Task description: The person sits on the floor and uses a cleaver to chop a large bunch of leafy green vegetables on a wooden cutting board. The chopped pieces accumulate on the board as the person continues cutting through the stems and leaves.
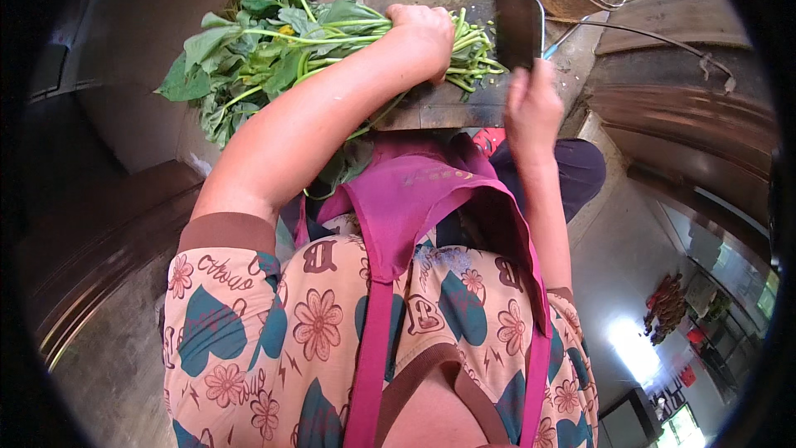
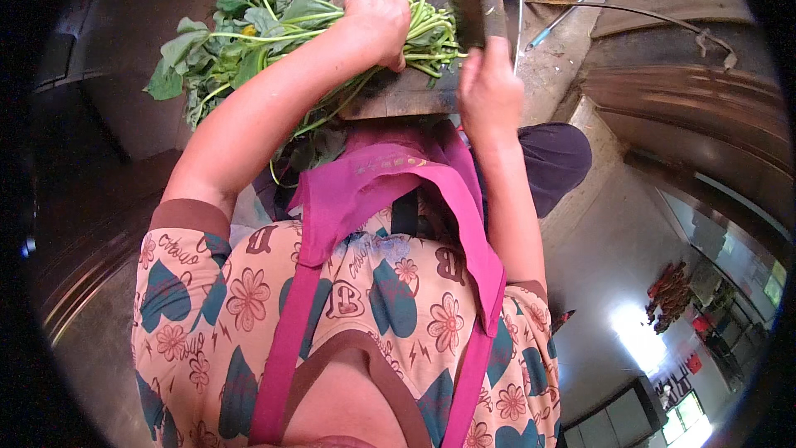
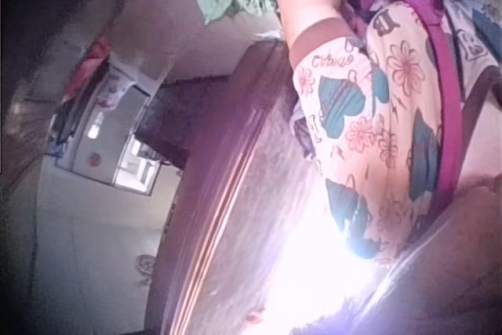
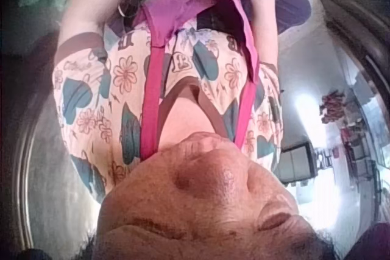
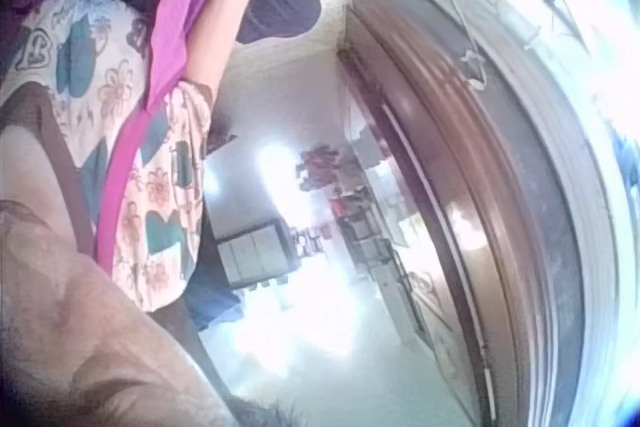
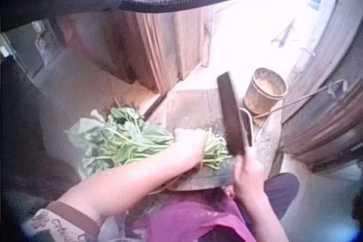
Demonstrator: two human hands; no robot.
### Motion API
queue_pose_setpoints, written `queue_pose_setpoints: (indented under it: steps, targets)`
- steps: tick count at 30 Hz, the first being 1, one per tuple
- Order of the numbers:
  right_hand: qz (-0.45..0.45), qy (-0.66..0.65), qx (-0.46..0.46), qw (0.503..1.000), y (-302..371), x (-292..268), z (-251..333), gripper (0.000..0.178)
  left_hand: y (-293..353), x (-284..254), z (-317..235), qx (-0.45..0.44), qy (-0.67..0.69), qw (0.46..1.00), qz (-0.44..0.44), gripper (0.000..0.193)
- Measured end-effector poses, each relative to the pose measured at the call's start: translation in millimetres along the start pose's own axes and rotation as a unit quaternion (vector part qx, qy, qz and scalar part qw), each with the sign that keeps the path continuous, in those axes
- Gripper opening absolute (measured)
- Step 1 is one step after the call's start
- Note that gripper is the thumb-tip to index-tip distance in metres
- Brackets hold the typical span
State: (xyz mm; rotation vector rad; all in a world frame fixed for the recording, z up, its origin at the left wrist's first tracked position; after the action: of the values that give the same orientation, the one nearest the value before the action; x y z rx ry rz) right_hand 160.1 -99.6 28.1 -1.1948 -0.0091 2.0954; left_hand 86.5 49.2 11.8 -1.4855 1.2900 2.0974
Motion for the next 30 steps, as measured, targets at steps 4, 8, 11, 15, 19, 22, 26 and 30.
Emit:
queue_pose_setpoints:
  steps: [4,8,11,15,19,22,26,30]
  targets:
    - [0.059,0.028,0.001,0.998,-9,15,-21,0.014,0,5,0,-0.009,0.004,1.0,-0.005,0.079]
    - [-0.029,0.002,-0.012,1.0,-9,-22,8,0.014,3,8,3,-0.011,0.028,0.999,-0.035,0.072]
    - [0.11,0.062,-0.037,0.991,-8,34,-2,0.013,3,10,7,-0.013,0.016,0.999,-0.033,0.071]
    - [0.048,0.044,-0.033,0.997,-9,15,11,0.014,4,13,21,0.0,0.032,0.996,-0.083,0.073]
    - [0.012,0.012,-0.025,1.0,-1,9,20,0.012,8,12,21,-0.001,0.035,0.997,-0.067,0.072]
    - [0.113,0.063,-0.054,0.99,-10,48,0,0.012,8,13,23,-0.002,0.028,0.996,-0.09,0.071]
    - [0.01,-0.015,-0.02,1.0,-17,-1,28,0.014,7,19,24,-0.017,0.046,0.994,-0.102,0.072]
    - [0.103,0.049,-0.009,0.993,-9,46,13,0.017,9,18,23,-0.014,0.055,0.994,-0.093,0.073]
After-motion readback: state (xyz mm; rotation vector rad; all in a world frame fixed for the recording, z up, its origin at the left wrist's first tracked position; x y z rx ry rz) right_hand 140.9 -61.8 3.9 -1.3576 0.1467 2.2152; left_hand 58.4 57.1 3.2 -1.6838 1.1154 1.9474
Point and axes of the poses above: each hand's wrist, its own y-axis away from the middle knuckle, its own x-axis out of the palm, z = x × y, the point moved 5 cm from there along -y, towards the middle knuckle, and after that the axes turned 2 degrees about -x, right-handed, at the moved point
